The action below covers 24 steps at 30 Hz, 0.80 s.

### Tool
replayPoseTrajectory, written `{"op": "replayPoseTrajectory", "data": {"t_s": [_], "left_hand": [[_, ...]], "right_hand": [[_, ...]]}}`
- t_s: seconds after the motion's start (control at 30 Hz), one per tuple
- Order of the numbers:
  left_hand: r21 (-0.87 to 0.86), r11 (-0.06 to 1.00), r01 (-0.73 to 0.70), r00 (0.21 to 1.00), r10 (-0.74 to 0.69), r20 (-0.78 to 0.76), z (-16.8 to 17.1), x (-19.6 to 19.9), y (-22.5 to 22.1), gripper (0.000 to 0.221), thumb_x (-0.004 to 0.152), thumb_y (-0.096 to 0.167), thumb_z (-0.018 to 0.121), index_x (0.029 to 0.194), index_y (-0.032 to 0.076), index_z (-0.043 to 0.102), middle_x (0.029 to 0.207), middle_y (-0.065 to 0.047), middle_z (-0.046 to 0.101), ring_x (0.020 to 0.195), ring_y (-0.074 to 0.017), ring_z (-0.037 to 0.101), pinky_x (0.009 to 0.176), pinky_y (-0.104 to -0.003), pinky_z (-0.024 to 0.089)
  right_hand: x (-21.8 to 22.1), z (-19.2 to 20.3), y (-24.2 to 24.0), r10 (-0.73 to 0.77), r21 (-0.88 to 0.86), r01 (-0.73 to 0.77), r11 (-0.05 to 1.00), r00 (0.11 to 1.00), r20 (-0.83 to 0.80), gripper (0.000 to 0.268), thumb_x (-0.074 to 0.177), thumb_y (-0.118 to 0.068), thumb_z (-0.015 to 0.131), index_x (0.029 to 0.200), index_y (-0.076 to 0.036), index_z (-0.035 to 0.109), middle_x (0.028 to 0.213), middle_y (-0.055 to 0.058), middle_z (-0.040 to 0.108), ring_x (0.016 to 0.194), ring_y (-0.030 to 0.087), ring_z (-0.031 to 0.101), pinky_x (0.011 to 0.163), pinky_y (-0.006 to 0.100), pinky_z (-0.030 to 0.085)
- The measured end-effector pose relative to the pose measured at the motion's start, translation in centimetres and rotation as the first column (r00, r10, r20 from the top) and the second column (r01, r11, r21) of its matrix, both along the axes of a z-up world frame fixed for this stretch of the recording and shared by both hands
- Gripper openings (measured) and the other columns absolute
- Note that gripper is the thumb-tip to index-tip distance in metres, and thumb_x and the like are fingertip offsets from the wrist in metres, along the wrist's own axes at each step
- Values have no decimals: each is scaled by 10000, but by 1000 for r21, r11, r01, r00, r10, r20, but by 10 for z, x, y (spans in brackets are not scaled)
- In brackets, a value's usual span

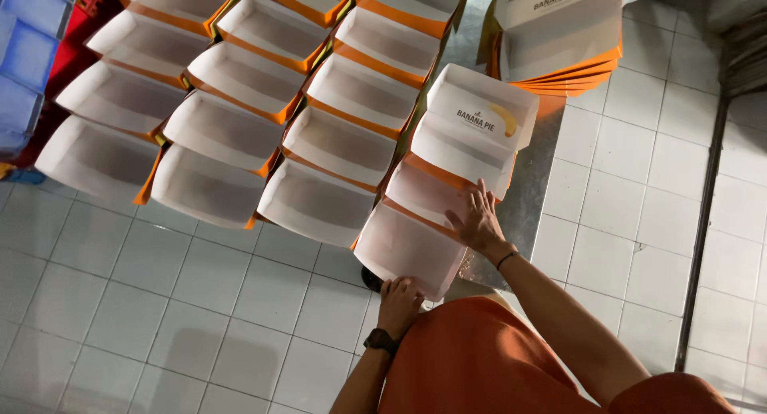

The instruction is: The person organizes several empty white and orange cardboard pie boxes on a metal table, then picks up individual yellow plastic-wrapped snack packets from a blue crate to inspect them.

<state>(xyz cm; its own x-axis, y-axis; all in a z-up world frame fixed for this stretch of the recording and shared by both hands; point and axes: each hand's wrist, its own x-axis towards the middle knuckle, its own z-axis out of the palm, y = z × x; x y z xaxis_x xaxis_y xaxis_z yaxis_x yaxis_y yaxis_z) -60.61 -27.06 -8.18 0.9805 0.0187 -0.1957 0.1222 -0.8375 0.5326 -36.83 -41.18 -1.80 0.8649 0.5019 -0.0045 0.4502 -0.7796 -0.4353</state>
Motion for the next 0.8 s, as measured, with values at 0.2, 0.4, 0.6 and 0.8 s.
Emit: {"op": "replayPoseTrajectory", "data": {"t_s": [0.2,0.4,0.6,0.8], "left_hand": [[60,975,214,976,-211,-48,18,7,1,199,812,227,744,1002,182,711,1359,-94,587,1354,-327,433,1091,-570,275],[-133,966,-220,923,162,-349,30,38,-23,376,925,247,458,1252,178,631,1407,-9,593,1389,-214,434,1170,-541,158],[41,971,-237,947,240,-211,23,81,-82,540,964,383,548,1445,159,449,1531,-177,445,1381,-372,444,1104,-614,284],[271,883,-383,857,449,-252,-1,104,-138,576,933,519,570,1398,180,549,1563,-355,322,1487,-492,281,1099,-589,346]], "right_hand": [[25,4,-5,70,31,-65,997,979,-193,535,926,-225,591,1383,19,460,1405,199,508,1526,541,175,1199,637,212],[69,10,-37,197,428,-141,893,976,-90,161,1018,-67,528,1111,-49,659,1118,58,738,1382,426,544,1029,498,478],[251,45,-95,94,77,-130,989,926,365,356,751,-13,607,1104,-21,559,1129,205,575,1059,377,500,910,490,418],[403,59,-146,442,-798,3,602,832,337,440,987,-313,459,1395,-187,567,1268,139,652,1378,389,486,1264,692,80]]}}
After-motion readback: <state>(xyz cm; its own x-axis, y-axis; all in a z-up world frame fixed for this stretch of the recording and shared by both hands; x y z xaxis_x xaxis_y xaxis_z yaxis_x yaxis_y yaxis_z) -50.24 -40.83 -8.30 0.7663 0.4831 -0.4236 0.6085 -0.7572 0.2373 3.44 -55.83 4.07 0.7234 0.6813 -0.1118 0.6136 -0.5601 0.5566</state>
